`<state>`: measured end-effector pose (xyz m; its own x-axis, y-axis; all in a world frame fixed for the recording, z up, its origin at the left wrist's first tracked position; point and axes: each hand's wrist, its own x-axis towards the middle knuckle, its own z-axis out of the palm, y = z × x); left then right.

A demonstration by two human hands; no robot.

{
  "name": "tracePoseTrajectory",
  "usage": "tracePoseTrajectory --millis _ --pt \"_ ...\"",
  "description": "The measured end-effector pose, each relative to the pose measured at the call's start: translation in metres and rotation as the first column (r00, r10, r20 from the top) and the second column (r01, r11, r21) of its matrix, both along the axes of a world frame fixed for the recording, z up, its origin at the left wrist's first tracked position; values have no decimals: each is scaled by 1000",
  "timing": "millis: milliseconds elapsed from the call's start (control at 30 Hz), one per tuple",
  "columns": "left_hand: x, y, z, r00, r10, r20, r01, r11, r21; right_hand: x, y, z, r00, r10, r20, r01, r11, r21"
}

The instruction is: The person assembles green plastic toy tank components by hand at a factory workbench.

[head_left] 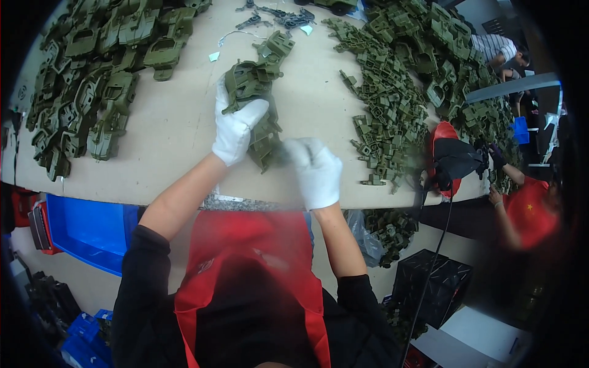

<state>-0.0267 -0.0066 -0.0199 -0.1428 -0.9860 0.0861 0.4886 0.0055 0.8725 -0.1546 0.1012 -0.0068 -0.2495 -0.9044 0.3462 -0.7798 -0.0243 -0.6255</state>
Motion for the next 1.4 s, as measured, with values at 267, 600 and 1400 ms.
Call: tracePoseTrajectory --millis 267,600,1400 --pt "5 -13 -5 994 54 90 -49 997 -58 11 -22 6 997 -72 -39 74 996 50" --pt "11 -9 -25 994 -10 105 22 993 -118 0 -9 -8 980 127 -154 -119 991 54" --pt "10 2 -16 971 -101 218 101 995 11 5 -2 -1 964 245 105 -254 964 76"
